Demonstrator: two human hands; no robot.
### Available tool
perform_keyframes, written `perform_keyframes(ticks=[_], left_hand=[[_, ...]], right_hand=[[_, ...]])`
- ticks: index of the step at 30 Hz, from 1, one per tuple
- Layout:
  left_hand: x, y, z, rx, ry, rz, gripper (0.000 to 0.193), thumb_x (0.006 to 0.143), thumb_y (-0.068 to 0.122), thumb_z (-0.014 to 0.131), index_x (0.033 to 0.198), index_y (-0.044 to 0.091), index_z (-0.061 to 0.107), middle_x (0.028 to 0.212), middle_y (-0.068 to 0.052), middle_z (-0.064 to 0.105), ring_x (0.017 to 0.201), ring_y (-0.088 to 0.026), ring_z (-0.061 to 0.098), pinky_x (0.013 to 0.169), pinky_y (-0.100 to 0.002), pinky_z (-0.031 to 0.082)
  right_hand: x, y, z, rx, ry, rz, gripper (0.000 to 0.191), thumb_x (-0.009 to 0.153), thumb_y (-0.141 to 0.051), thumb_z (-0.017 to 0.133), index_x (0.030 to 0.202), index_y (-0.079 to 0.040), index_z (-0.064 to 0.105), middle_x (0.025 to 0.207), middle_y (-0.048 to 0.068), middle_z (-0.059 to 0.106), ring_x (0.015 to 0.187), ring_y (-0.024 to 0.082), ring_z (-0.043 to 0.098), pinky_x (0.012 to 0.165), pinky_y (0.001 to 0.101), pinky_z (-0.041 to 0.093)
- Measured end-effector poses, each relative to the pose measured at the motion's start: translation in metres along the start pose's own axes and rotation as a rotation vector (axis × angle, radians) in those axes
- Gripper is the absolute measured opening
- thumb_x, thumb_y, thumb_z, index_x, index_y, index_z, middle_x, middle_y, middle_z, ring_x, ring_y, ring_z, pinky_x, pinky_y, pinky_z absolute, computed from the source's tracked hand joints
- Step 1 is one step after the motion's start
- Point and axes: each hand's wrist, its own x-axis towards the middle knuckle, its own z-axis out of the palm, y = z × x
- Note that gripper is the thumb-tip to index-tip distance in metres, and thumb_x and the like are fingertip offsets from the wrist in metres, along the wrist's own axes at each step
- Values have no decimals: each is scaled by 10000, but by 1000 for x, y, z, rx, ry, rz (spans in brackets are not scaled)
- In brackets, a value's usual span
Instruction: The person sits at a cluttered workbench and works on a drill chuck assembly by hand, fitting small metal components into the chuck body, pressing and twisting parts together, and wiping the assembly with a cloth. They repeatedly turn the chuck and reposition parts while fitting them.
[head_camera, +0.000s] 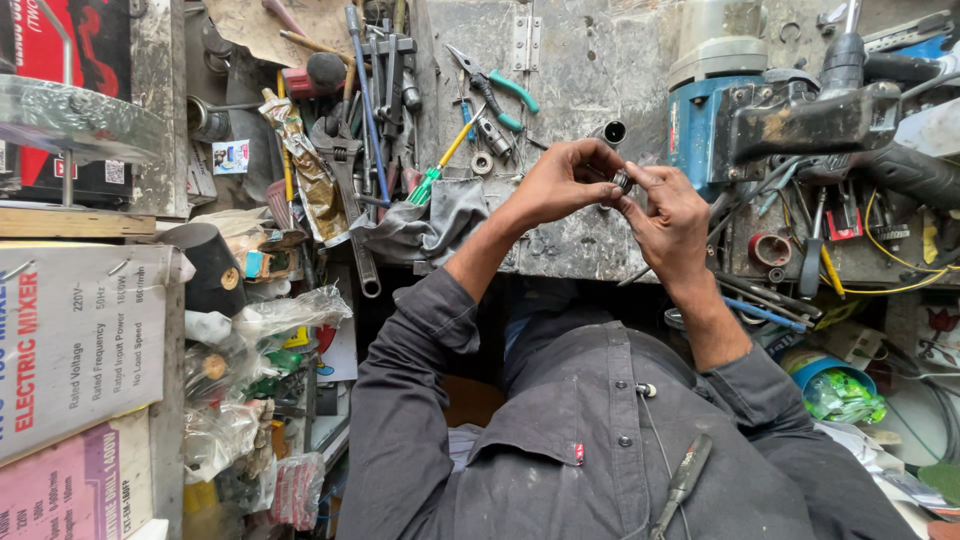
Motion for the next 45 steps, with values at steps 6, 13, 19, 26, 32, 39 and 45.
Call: perform_keyframes(ticks=[6, 13, 19, 26, 32, 39, 45], left_hand=[[0, -1, -2, -132, -25, -57, 286, 889, 51, 807, 1125, -40, 674, 998, -95, 744, 914, -156, 741, 831, -312, 624], [-1, -11, 4, -281, -15, -95, 250, 894, 43, 803, 1095, -36, 677, 973, -111, 752, 878, -168, 751, 796, -318, 630], [-1, -8, -2, -330, -56, -88, 270, 906, 59, 800, 1132, -8, 668, 1019, -93, 745, 915, -158, 736, 822, -317, 610], [3, 9, 1, -464, -173, -38, 387, 935, 67, 800, 1284, -13, 655, 1203, -67, 716, 1076, -147, 693, 970, -329, 583], [0, 19, 3, -526, -263, -30, 384, 985, 158, 780, 1311, 5, 644, 1244, -58, 695, 1098, -142, 690, 978, -332, 587], [0, 26, 5, -555, -273, -27, 404, 975, 190, 786, 1311, 20, 641, 1237, -68, 711, 1105, -140, 690, 975, -318, 575], [0, 26, 7, -523, -247, -2, 383, 989, 171, 780, 1307, 4, 648, 1200, -66, 723, 1060, -139, 688, 967, -326, 578]], right_hand=[[-2, 4, 0, 107, 34, 88, 324, 931, -129, 883, 1171, -16, 696, 1058, 78, 685, 652, 84, 472, 572, 258, 397], [-6, 11, 0, 143, 10, 85, 286, 940, -125, 883, 1136, -18, 704, 1079, 64, 699, 654, 55, 454, 572, 240, 378], [-4, 12, 3, 211, 20, 96, 310, 923, -127, 888, 1156, -19, 713, 1119, 52, 689, 642, 22, 434, 558, 210, 360], [2, 4, -13, 333, 62, 119, 323, 928, -91, 889, 1181, -23, 701, 1110, 36, 665, 674, 13, 449, 570, 202, 352], [6, -14, -26, 270, 78, 68, 327, 922, -72, 884, 1183, -12, 695, 1105, 52, 673, 668, 15, 474, 562, 202, 371], [8, -20, -31, 342, 70, 97, 353, 925, -69, 877, 1210, -24, 674, 1130, 44, 682, 694, 7, 485, 590, 187, 382], [5, -13, -28, 511, 31, 198, 424, 941, -57, 827, 1311, -16, 624, 1164, 28, 663, 726, 4, 466, 630, 163, 388]])
